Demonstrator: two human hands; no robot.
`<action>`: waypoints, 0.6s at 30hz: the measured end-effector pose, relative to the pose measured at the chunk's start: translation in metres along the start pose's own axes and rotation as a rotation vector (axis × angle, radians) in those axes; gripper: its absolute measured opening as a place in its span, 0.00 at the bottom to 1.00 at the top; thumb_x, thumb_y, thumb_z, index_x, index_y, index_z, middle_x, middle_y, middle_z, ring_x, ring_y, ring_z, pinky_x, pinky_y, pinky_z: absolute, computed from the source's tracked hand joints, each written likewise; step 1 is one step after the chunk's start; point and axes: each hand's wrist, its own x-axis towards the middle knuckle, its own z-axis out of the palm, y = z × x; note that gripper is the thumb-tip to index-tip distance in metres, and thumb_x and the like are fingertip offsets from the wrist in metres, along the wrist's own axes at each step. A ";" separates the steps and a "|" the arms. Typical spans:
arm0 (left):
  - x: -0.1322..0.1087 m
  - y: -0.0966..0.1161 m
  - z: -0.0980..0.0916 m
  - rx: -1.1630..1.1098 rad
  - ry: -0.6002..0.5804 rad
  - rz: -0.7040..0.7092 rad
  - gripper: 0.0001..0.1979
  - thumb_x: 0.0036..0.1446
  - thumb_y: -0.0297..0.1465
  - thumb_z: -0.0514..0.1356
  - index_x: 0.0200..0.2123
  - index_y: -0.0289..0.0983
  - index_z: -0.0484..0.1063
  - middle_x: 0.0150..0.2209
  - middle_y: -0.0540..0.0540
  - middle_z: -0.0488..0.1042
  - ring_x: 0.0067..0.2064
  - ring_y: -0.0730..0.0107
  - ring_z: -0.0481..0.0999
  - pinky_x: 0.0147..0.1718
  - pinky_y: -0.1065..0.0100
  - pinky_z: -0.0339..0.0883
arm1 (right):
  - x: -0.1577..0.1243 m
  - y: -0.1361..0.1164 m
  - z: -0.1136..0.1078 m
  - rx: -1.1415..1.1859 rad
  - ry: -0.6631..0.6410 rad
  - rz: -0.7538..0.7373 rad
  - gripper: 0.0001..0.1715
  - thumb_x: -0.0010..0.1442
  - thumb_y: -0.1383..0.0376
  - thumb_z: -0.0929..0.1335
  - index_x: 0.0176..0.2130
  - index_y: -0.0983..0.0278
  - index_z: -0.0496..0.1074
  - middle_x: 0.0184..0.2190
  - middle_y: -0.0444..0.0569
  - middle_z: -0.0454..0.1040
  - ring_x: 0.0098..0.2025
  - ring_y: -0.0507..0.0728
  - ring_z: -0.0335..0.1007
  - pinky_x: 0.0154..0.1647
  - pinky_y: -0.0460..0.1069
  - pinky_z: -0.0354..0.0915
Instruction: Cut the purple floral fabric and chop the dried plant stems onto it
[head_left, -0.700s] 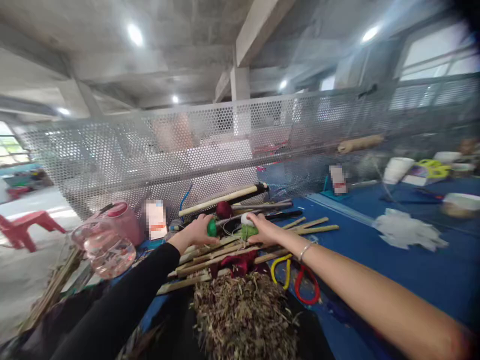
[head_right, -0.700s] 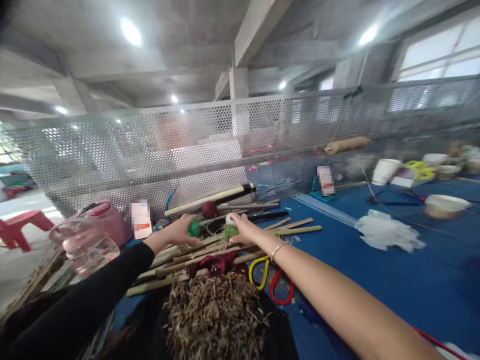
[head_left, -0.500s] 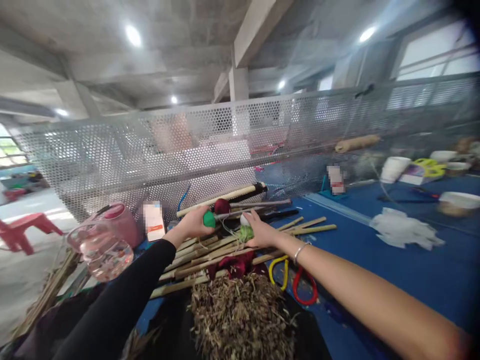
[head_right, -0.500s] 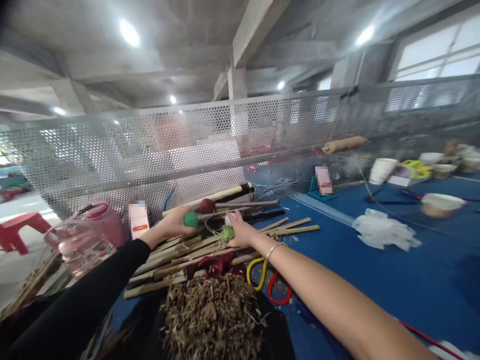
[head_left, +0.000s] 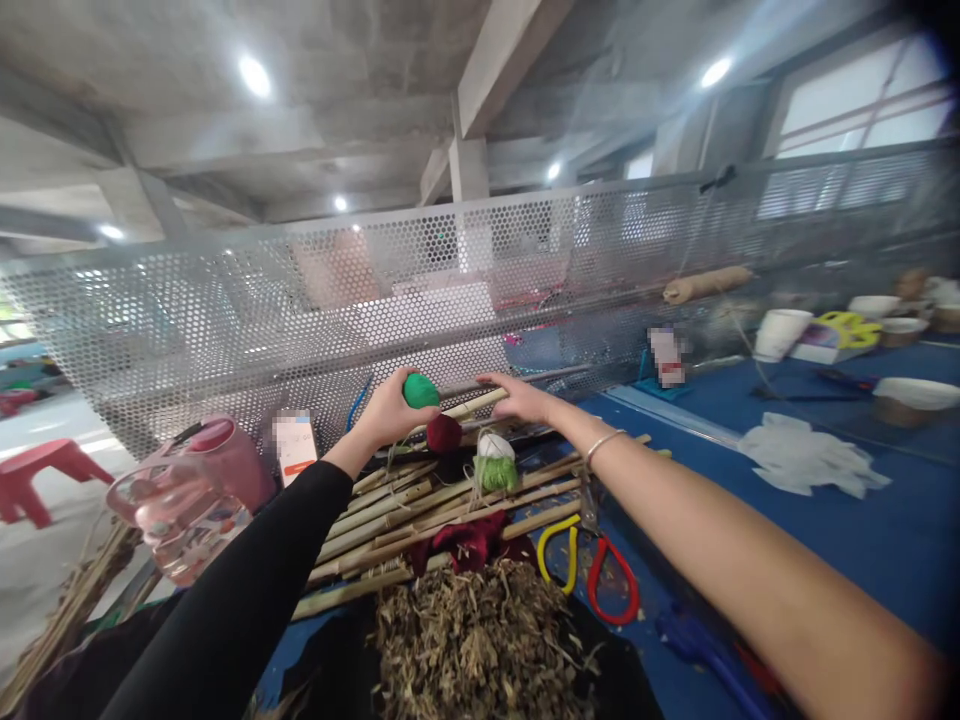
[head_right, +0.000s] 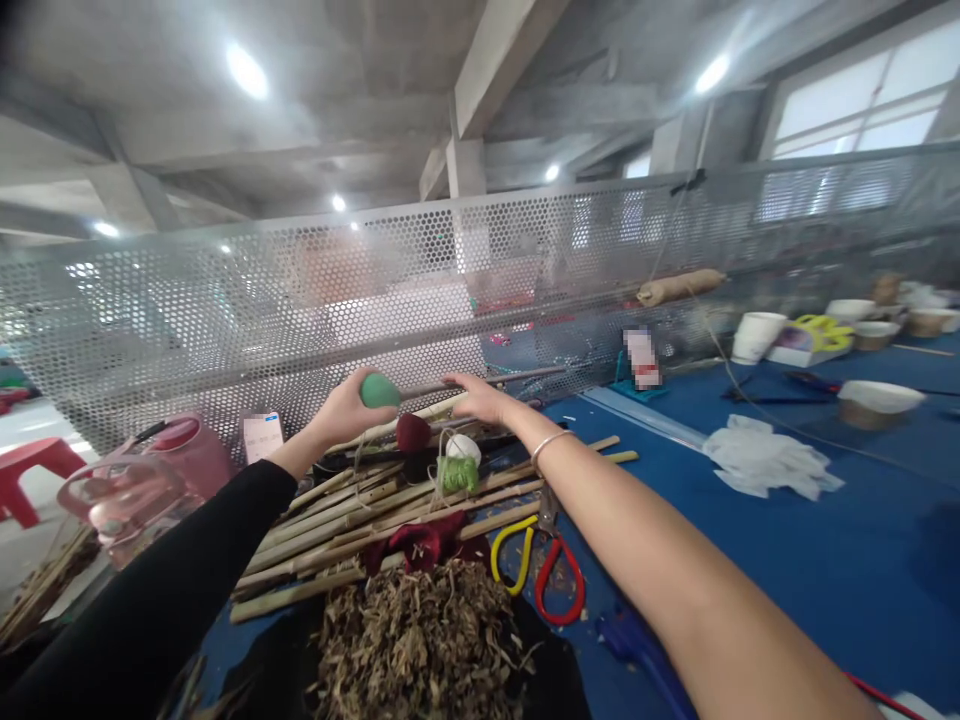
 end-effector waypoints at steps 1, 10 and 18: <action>0.002 0.001 0.004 -0.017 0.015 0.011 0.32 0.42 0.40 0.65 0.51 0.37 0.63 0.41 0.45 0.71 0.41 0.63 0.72 0.42 0.62 0.65 | 0.005 0.003 -0.006 -0.001 -0.009 -0.020 0.33 0.48 0.73 0.66 0.55 0.63 0.63 0.53 0.48 0.68 0.52 0.54 0.65 0.48 0.45 0.61; 0.000 -0.002 0.046 -0.254 0.214 0.038 0.38 0.41 0.36 0.67 0.55 0.38 0.57 0.51 0.40 0.66 0.53 0.58 0.66 0.52 0.58 0.59 | 0.025 0.015 -0.019 -0.214 0.140 -0.155 0.08 0.57 0.68 0.64 0.34 0.66 0.74 0.32 0.51 0.74 0.38 0.56 0.65 0.42 0.48 0.56; -0.002 -0.036 0.042 -0.253 -0.008 -0.317 0.15 0.48 0.41 0.56 0.32 0.34 0.71 0.22 0.49 0.69 0.27 0.67 0.69 0.25 0.70 0.61 | 0.017 -0.006 -0.033 -0.441 0.250 -0.206 0.12 0.63 0.65 0.61 0.42 0.62 0.72 0.38 0.49 0.71 0.44 0.56 0.60 0.44 0.48 0.54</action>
